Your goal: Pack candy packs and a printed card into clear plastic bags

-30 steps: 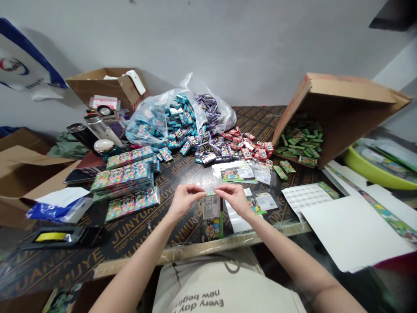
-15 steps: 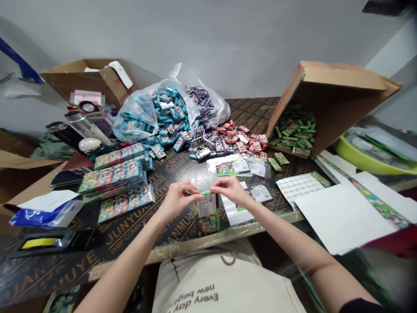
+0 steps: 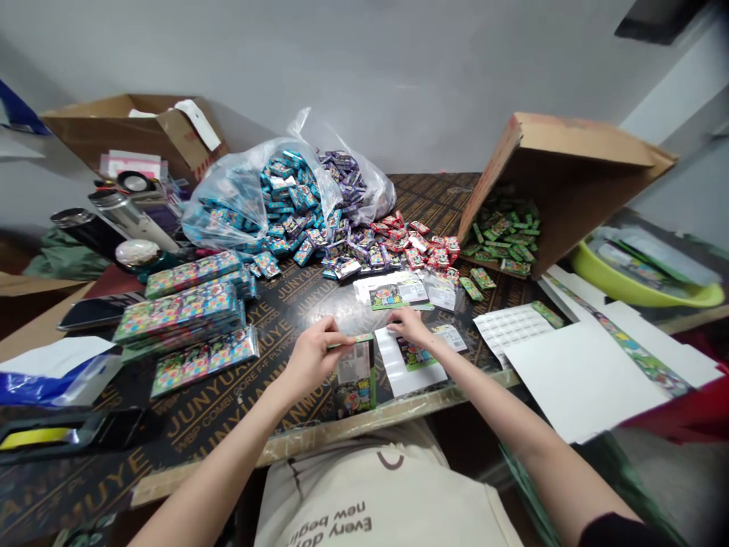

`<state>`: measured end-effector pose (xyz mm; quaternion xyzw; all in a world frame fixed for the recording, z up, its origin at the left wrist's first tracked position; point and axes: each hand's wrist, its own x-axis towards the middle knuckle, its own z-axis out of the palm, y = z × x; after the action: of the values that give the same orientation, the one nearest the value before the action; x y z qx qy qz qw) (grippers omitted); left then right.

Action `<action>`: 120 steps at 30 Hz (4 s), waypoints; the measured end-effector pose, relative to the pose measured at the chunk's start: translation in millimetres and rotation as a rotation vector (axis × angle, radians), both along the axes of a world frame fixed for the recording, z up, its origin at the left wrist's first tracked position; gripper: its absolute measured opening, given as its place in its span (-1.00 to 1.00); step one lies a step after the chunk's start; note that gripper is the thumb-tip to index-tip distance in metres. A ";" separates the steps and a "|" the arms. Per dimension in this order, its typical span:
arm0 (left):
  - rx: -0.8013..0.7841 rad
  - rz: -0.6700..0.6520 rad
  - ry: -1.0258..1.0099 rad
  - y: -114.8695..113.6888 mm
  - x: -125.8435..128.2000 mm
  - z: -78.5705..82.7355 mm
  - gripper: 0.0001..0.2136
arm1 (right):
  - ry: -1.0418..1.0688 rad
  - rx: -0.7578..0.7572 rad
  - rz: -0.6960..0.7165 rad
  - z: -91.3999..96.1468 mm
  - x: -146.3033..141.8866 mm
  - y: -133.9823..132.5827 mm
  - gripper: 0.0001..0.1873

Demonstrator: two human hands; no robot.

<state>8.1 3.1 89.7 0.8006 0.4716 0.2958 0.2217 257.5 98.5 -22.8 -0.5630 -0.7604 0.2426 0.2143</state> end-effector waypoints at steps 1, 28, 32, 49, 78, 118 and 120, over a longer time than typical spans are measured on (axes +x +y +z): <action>-0.010 0.018 -0.018 -0.2 0.8 0.0 -0.82 | -0.016 -0.003 0.006 -4.1 -2.6 -0.4 -0.97; 0.115 0.147 -0.032 -15.8 5.7 -6.9 -0.91 | 0.599 -0.630 0.474 134.9 -73.3 -29.8 -0.86; 0.100 0.167 -0.073 -16.4 4.5 -6.9 -0.91 | 0.534 -0.631 0.547 128.1 -81.1 -23.8 -0.88; 0.153 0.305 0.185 -20.6 -36.8 -18.2 -0.76 | -0.075 -0.034 0.067 57.4 -25.9 17.6 -0.80; -0.195 0.072 -0.428 9.0 -24.7 -27.0 -0.73 | -0.163 0.101 0.078 -11.6 11.3 -14.6 -0.93; -0.111 0.389 -0.450 -4.1 -1.2 -38.7 -0.80 | 0.191 -0.526 0.578 107.2 -107.0 -3.2 -0.93; -0.252 0.363 -0.620 -10.8 1.5 -46.1 -0.71 | 0.204 -0.397 0.484 96.7 -105.4 -11.0 -0.92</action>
<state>9.7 -7.7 43.7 0.5427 0.5491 0.4983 0.3947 152.1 87.5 74.0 -0.3697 -0.7846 0.4851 0.1114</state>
